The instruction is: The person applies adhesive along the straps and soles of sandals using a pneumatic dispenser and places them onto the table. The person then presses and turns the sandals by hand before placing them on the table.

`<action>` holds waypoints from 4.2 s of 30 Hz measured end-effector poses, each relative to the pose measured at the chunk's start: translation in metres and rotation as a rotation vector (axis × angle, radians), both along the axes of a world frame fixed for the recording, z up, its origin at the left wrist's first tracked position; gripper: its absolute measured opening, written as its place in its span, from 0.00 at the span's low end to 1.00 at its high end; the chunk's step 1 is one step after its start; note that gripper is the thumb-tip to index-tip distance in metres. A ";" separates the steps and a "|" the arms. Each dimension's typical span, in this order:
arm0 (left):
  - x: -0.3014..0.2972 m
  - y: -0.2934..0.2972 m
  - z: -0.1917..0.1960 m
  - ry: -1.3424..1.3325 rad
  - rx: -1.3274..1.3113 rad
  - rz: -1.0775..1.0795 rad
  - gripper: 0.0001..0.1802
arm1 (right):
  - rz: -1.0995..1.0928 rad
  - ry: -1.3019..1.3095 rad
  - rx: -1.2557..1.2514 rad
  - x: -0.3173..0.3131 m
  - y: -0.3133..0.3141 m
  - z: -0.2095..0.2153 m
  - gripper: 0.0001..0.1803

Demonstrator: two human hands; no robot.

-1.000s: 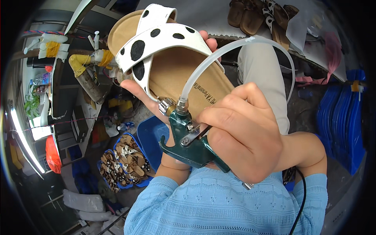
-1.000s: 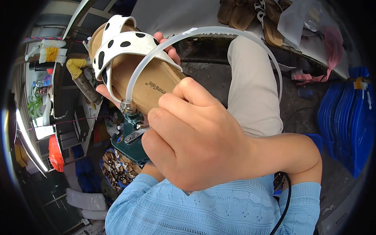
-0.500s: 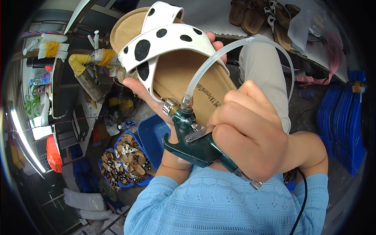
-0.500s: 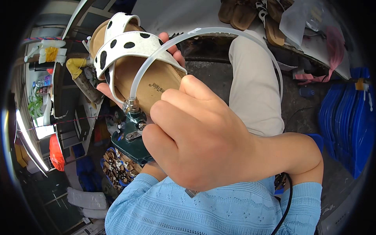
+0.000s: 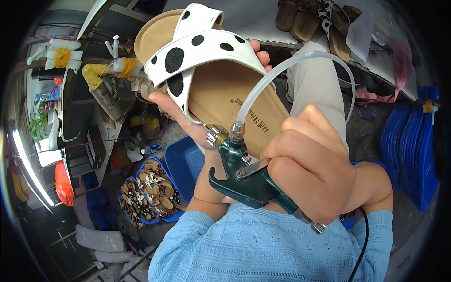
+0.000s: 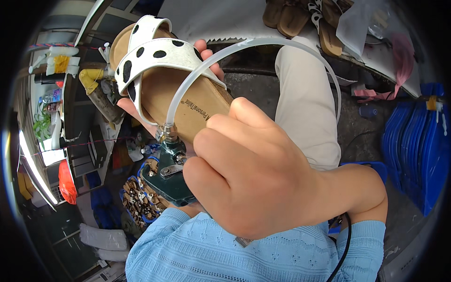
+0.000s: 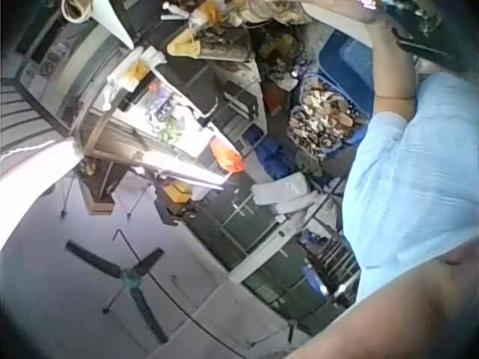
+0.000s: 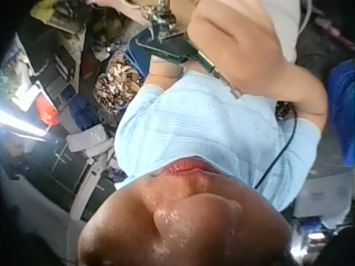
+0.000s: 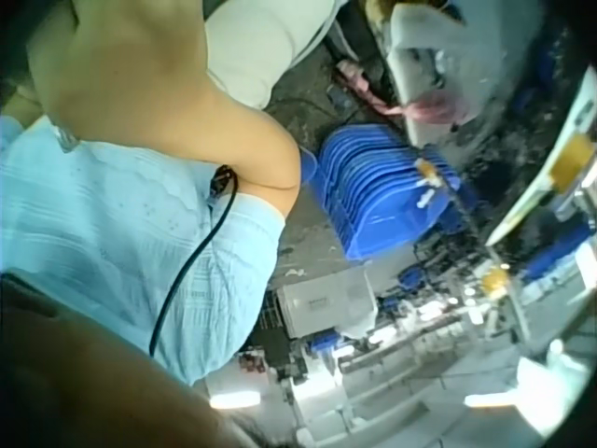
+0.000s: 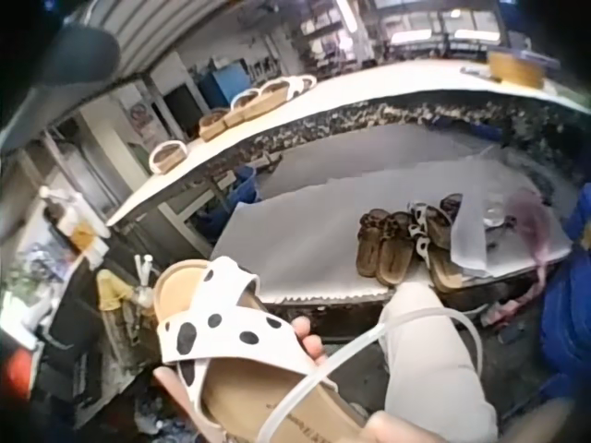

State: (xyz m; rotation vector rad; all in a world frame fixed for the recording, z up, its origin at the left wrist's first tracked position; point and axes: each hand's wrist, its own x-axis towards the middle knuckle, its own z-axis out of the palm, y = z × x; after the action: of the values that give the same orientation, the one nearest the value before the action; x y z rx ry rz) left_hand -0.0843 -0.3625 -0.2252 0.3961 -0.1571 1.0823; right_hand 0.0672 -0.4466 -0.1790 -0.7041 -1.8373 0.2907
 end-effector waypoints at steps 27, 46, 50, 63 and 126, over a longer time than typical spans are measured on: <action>-0.008 -0.012 0.012 0.008 -0.167 0.061 0.57 | -0.215 -0.051 0.007 0.042 0.017 -0.006 0.21; -0.001 -0.012 0.013 0.163 -0.181 0.110 0.58 | -0.339 -0.162 0.045 0.033 0.018 0.000 0.22; -0.001 -0.007 0.012 0.119 -0.149 0.061 0.60 | -0.329 -0.172 0.028 0.035 0.016 0.000 0.22; -0.004 -0.006 0.005 0.116 -0.182 0.077 0.62 | -0.313 -0.139 -0.038 0.036 0.015 -0.003 0.22; 0.012 -0.022 0.003 0.528 -0.381 0.233 0.59 | -0.019 -0.016 -0.077 -0.010 0.019 -0.017 0.21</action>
State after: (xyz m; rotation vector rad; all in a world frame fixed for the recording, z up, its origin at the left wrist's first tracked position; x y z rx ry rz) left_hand -0.0725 -0.3842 -0.2226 0.3465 0.5683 1.1702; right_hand 0.0577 -0.4276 -0.1955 -0.7784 -1.8414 0.3453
